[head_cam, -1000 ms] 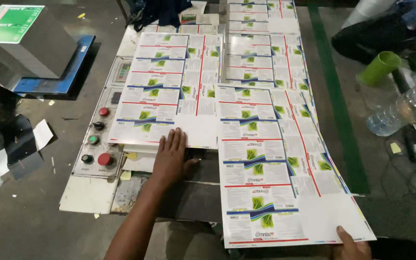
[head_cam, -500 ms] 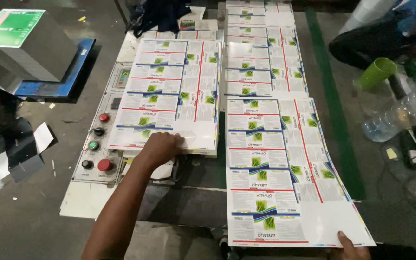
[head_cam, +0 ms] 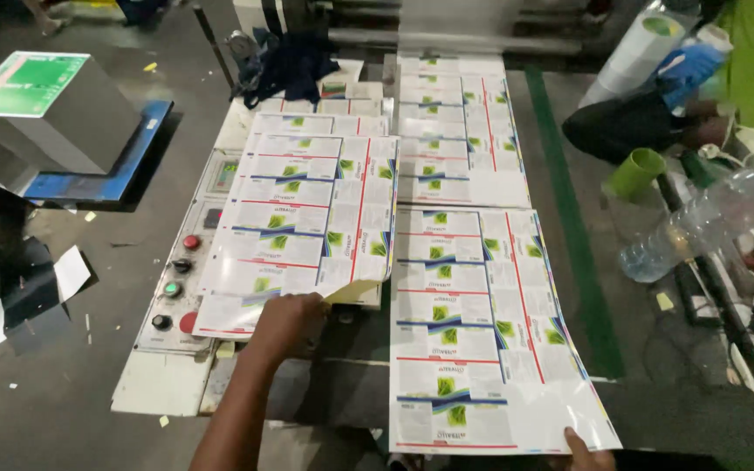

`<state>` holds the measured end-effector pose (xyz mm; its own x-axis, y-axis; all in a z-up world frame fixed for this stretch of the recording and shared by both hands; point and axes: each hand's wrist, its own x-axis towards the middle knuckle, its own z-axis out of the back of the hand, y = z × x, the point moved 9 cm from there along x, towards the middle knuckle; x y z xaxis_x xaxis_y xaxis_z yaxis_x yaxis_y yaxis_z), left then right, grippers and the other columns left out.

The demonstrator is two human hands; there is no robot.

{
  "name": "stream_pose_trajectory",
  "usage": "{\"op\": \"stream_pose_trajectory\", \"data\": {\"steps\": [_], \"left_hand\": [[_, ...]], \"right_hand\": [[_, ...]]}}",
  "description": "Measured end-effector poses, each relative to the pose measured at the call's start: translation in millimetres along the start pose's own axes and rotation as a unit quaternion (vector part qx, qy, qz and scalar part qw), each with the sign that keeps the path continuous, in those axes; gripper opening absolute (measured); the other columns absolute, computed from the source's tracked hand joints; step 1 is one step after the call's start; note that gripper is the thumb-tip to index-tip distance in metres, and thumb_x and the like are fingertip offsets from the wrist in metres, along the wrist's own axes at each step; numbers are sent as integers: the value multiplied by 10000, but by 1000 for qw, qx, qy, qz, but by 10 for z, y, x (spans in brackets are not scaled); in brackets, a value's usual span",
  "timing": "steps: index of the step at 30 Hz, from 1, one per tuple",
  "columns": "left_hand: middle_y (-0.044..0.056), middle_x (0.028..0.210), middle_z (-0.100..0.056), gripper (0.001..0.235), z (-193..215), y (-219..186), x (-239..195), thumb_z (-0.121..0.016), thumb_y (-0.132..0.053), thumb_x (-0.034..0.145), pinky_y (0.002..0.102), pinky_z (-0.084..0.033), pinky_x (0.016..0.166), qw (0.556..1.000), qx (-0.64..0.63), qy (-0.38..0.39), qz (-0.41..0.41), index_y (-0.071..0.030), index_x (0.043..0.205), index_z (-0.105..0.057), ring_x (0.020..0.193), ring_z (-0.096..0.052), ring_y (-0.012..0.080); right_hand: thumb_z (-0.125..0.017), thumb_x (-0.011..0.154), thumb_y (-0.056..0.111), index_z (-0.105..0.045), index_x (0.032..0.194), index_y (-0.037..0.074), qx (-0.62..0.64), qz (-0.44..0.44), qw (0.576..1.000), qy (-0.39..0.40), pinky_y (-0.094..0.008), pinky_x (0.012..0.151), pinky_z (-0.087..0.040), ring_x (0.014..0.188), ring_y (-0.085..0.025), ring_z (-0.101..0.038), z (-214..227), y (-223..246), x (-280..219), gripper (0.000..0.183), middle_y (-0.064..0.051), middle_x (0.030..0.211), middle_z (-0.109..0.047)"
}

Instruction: The person is standing at a conveyor belt in a factory, manually picking up printed sheets of paper and stacking them into neat piles. The hands repeatedly grab sheets from the moving belt and place them onto a growing stack on the left side of the frame.

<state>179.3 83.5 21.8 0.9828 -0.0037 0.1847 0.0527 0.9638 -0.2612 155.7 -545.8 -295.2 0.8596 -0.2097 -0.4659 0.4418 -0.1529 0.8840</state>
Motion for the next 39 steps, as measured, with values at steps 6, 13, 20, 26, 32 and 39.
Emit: {"op": "stream_pose_trajectory", "data": {"steps": [6,13,20,26,32,39], "left_hand": [[137,818,-740,151,-125,-25,-415,-678,-275,922,498,-544,634,987,-86,-77,109,-152,955,-760,734,-707,383],[135,871,-739,173,244,-160,-521,-680,-198,941,458,-549,629,958,-141,-217,124,-153,1089,-755,727,-705,368],[184,1031,-746,331,427,-728,-614,-724,-74,879,427,-586,725,947,-167,-274,24,-104,1209,-714,896,-730,375],[183,1253,-724,394,-162,-1414,-660,-741,-8,820,438,-582,904,943,-233,-223,-88,-61,1209,-705,1077,-711,371],[300,1341,-597,562,-516,-2123,-578,-802,-245,773,591,-361,1024,961,-204,-6,-186,20,1244,-649,1276,-508,472],[155,1430,-632,445,-1010,-557,-111,-692,-255,926,471,-418,1144,985,-153,-53,-67,-59,1323,-651,1393,-533,362]], "right_hand": [[-628,990,97,-563,1434,-25,-79,13,996,-50,-388,607,-499,829,-303,-641,-470,317,-493,465,-256,1114,-692],[-656,978,189,-594,1321,32,17,60,998,-8,-327,507,-487,736,-173,-636,-1105,856,-145,383,-84,990,-699],[-633,1033,278,-541,1341,-48,8,-18,1000,14,-337,525,-492,802,-276,-719,-1105,678,-75,458,-184,1026,-730],[-583,943,311,-512,1529,148,-102,-94,982,129,-354,549,-536,813,-261,-734,-1455,156,-204,613,-184,1134,-786],[-631,892,297,-518,1465,144,-69,-37,944,321,-333,571,-578,944,-175,-784,-2385,336,-691,603,-40,1182,-761],[-659,937,228,-581,1392,48,-28,-26,984,173,-373,533,-533,765,-226,-669,-1533,339,-74,496,-128,989,-728]]}}
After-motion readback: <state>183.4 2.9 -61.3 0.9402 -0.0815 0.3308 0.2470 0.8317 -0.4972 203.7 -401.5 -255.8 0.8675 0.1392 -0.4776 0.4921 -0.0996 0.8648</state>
